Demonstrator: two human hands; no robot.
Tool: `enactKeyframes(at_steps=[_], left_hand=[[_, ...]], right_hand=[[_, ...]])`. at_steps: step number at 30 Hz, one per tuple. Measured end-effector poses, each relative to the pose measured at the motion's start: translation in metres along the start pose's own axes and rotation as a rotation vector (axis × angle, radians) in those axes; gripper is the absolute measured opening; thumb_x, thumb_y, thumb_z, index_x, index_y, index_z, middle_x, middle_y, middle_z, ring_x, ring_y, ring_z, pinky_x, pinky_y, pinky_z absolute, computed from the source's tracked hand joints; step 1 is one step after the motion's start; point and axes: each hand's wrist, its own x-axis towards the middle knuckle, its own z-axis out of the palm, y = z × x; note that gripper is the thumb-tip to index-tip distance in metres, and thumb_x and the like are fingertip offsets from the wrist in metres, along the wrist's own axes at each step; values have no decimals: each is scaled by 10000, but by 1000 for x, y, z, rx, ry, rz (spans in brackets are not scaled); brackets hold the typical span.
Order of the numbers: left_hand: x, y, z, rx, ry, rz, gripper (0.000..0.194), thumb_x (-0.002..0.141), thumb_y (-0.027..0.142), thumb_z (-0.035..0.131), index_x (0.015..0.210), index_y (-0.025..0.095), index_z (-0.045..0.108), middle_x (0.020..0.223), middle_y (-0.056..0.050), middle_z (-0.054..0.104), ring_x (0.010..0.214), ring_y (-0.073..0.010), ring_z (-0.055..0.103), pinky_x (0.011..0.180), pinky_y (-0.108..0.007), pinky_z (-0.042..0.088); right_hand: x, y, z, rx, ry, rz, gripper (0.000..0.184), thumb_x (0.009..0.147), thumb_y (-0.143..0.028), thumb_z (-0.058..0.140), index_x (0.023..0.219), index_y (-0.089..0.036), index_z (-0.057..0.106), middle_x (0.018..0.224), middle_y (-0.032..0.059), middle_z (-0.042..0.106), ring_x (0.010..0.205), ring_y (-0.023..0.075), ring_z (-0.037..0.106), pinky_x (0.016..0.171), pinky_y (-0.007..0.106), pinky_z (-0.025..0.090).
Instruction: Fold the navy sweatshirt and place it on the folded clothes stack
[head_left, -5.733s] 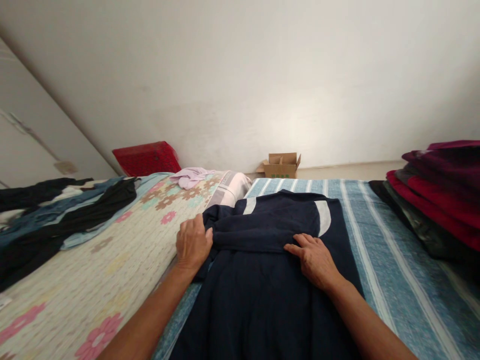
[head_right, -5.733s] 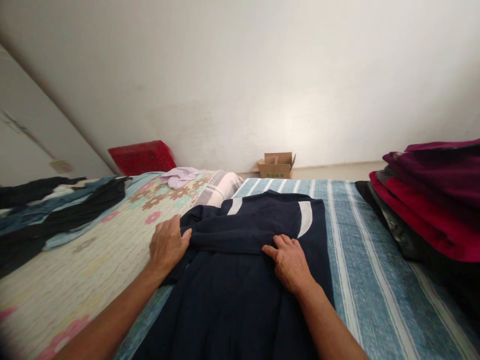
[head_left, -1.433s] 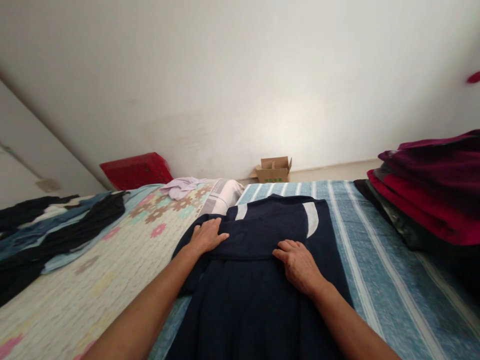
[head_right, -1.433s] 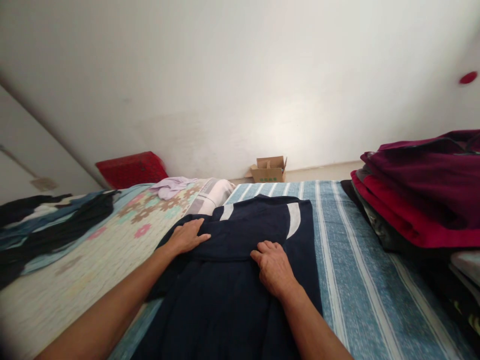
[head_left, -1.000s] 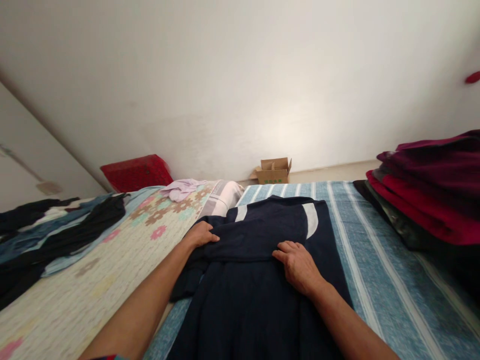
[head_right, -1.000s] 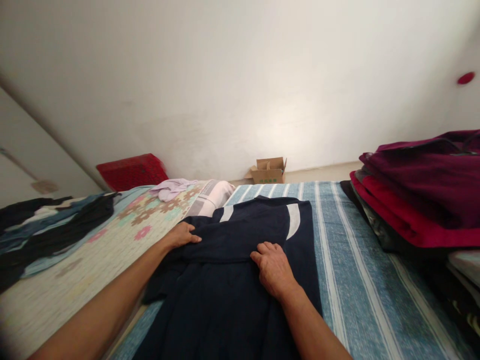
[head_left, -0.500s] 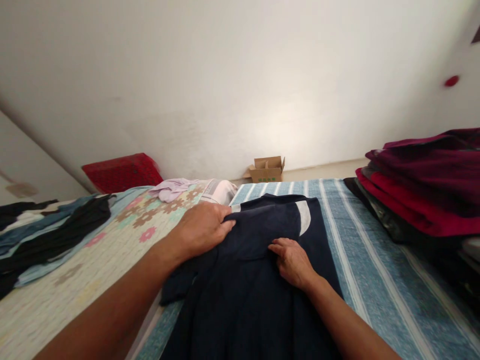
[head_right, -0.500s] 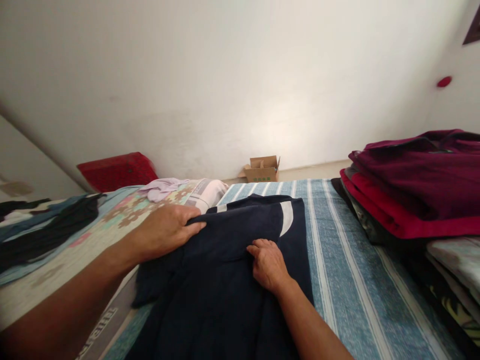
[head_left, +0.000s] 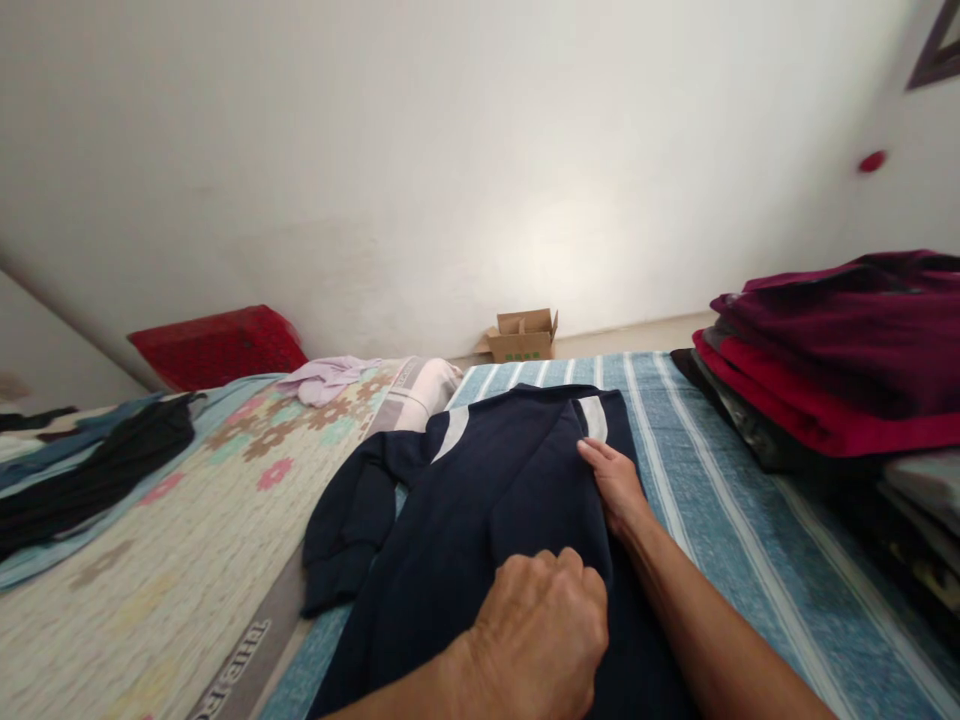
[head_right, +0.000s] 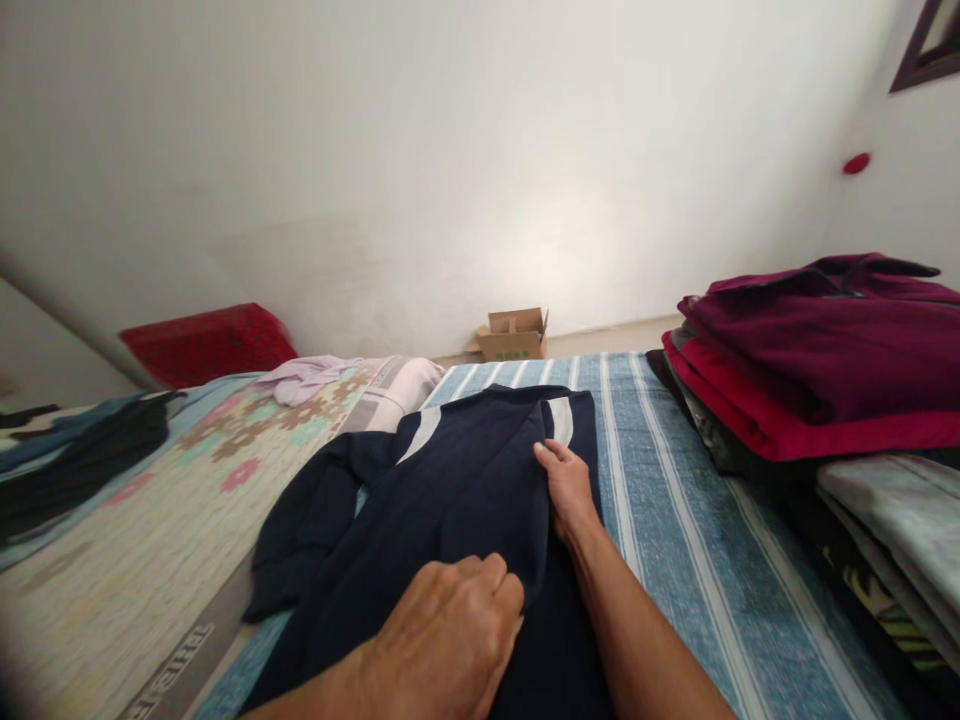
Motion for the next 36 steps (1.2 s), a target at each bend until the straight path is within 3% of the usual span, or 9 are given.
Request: enactKeyframes(at_steps=[6, 10, 17, 20, 23, 25, 28, 31, 36], left_hand=[[11, 17, 11, 7, -106, 85, 262, 743, 273, 598, 941, 103, 615, 824, -164, 615, 705, -275, 620, 505, -348, 484], [13, 24, 23, -25, -123, 136, 278, 801, 255, 519, 998, 84, 616, 854, -188, 616, 718, -278, 624, 478, -338, 468], [-1, 18, 15, -244, -148, 205, 293, 814, 427, 549, 903, 156, 616, 862, -91, 640, 694, -239, 631, 537, -324, 474], [-5, 6, 9, -374, -91, 143, 235, 826, 408, 537, 796, 183, 595, 828, -59, 638, 709, -204, 621, 607, -309, 480], [0, -4, 14, -426, 66, 38, 187, 844, 352, 518, 787, 185, 582, 869, -57, 636, 807, -192, 611, 725, -308, 489], [8, -9, 26, -382, 213, -22, 167, 856, 308, 494, 916, 182, 586, 1035, -85, 623, 982, -217, 579, 871, -358, 460], [23, -17, 48, -274, 338, -86, 348, 867, 314, 478, 1172, 148, 506, 1358, -154, 451, 1283, -274, 376, 1055, -455, 309], [35, -24, 68, -248, 241, -112, 557, 884, 458, 422, 1320, 112, 399, 1476, -182, 283, 1383, -289, 191, 1101, -485, 213], [43, -28, 86, -276, 69, -113, 721, 887, 587, 281, 1430, 114, 247, 1527, -150, 146, 1409, -265, 62, 1118, -478, 142]], right_hand=[[6, -2, -6, -97, -45, -80, 402, 528, -138, 669, 923, -195, 621, 670, -7, 692, 612, 189, 645, 549, 299, 511], [4, -6, -7, -99, -17, -80, 426, 525, -109, 631, 941, -195, 604, 659, -17, 683, 601, 178, 640, 565, 296, 511], [0, -12, -6, -104, 13, -48, 490, 504, -64, 611, 978, -187, 586, 600, -54, 641, 576, 149, 612, 593, 277, 500], [2, -13, -8, -99, 5, -51, 509, 496, -62, 603, 988, -190, 583, 603, -59, 636, 583, 144, 607, 589, 266, 491], [6, -12, -11, -103, 0, -48, 515, 483, -64, 605, 983, -185, 582, 559, -80, 598, 559, 131, 580, 581, 255, 477], [7, -12, -13, -106, -2, -56, 513, 478, -62, 603, 976, -185, 585, 518, -100, 555, 528, 120, 550, 573, 253, 469], [9, -11, -15, -110, -10, -65, 516, 481, -66, 602, 981, -192, 587, 501, -111, 523, 504, 114, 522, 563, 256, 459], [11, -10, -17, -121, -26, -65, 531, 484, -69, 604, 999, -196, 588, 511, -112, 517, 509, 110, 516, 573, 258, 455], [14, -10, -18, -160, -16, -89, 536, 490, -55, 599, 1009, -189, 587, 556, -100, 545, 579, 113, 545, 599, 237, 440]])
